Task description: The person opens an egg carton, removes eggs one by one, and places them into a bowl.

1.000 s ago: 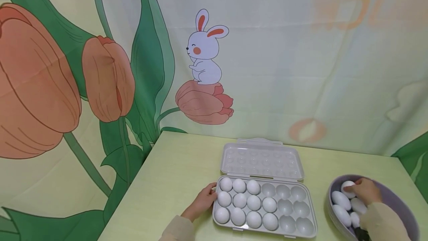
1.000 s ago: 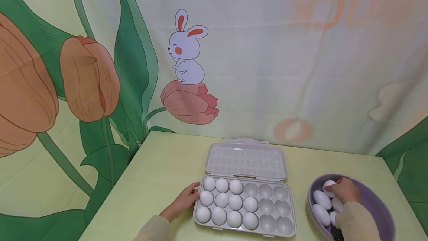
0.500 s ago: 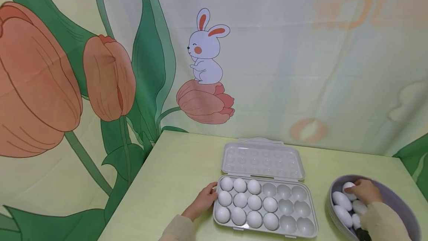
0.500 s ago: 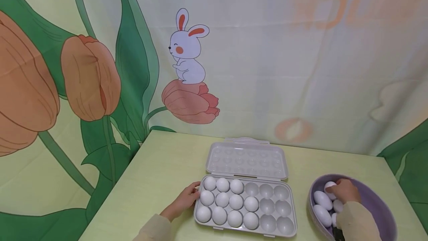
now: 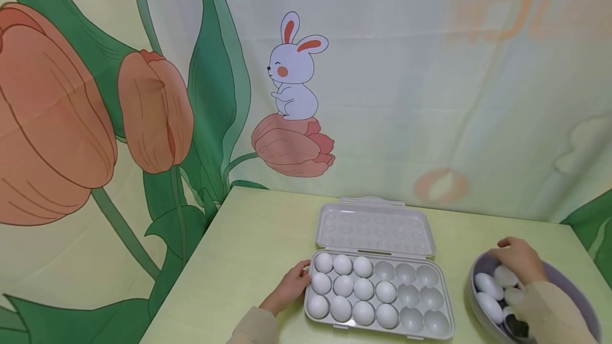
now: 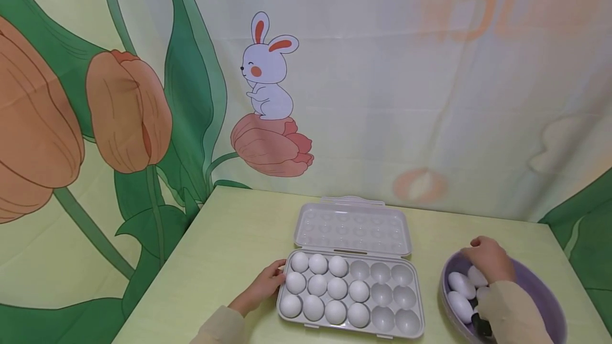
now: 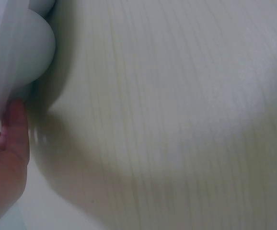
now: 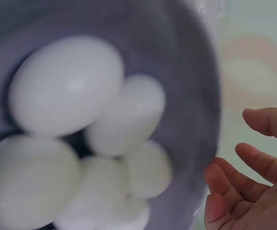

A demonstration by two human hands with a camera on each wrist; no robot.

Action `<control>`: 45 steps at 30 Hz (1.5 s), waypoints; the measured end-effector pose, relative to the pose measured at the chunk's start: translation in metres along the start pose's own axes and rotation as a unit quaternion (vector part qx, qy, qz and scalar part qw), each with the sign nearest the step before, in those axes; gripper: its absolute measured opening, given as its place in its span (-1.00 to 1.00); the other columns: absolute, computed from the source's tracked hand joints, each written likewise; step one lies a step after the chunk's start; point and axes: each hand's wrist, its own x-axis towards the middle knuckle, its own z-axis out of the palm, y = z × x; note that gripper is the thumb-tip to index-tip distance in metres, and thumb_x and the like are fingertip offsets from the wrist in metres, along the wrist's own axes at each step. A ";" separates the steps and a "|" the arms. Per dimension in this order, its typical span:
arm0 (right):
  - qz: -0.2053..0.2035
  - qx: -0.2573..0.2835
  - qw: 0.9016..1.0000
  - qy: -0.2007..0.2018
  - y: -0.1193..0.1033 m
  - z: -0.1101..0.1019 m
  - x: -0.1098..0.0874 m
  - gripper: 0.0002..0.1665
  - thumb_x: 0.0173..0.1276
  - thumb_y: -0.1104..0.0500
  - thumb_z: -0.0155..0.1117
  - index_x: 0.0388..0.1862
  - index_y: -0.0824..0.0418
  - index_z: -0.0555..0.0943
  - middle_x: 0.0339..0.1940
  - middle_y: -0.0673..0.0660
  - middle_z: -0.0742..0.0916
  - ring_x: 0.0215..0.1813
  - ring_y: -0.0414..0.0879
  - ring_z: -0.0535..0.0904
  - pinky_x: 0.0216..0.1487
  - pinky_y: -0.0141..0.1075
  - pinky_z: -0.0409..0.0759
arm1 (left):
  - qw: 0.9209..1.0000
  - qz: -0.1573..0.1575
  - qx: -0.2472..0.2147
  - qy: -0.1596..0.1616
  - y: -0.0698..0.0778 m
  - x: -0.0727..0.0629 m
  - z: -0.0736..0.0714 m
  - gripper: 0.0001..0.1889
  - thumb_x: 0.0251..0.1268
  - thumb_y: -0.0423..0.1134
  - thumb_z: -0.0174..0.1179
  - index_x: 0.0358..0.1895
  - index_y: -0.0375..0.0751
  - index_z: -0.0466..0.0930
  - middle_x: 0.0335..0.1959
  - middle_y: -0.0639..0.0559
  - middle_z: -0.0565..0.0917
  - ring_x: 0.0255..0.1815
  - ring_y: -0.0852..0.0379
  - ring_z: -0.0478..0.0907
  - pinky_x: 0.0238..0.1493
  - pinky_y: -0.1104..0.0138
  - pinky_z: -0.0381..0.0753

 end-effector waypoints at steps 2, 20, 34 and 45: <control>-0.015 0.011 1.000 -0.001 -0.008 0.002 -0.001 -0.31 0.14 -0.03 0.09 0.02 0.53 0.32 -0.03 0.51 0.45 -0.08 0.30 0.40 -0.23 -0.06 0.41 | 1.000 0.000 0.000 0.001 0.000 0.000 0.000 -0.55 0.21 -0.41 -0.15 0.20 -0.43 0.19 -0.32 -0.11 0.44 -0.34 0.12 0.41 -0.41 0.36 0.47; -0.135 0.089 0.977 -0.135 -0.091 0.065 -0.027 -0.46 0.10 0.05 0.23 -0.05 0.39 0.41 -0.30 0.21 0.62 -0.43 -0.05 0.49 -0.54 -0.30 0.39 | 1.000 -0.003 -0.003 0.001 0.001 -0.001 0.000 -0.54 0.23 -0.39 -0.14 0.21 -0.43 0.18 -0.31 -0.11 0.43 -0.34 0.11 0.40 -0.41 0.35 0.48; -0.125 0.086 0.973 -0.172 -0.113 0.129 -0.045 -0.64 0.02 0.02 0.28 -0.26 0.21 0.51 -0.56 0.05 0.57 -0.63 -0.14 0.43 -0.68 -0.37 0.34 | 1.000 -0.002 -0.012 0.000 -0.002 0.000 0.000 -0.55 0.23 -0.39 -0.14 0.21 -0.43 0.18 -0.28 -0.13 0.45 -0.32 0.14 0.42 -0.38 0.33 0.51; -0.179 0.018 0.981 -0.072 -0.120 0.165 -0.052 -0.66 -0.14 0.07 0.38 -0.42 0.23 0.52 -0.63 0.02 0.50 -0.59 -0.18 0.36 -0.60 -0.37 0.34 | 1.000 -0.007 -0.010 -0.004 -0.004 0.002 0.000 -0.55 0.25 -0.38 -0.15 0.21 -0.43 0.17 -0.28 -0.12 0.43 -0.34 0.14 0.41 -0.43 0.36 0.48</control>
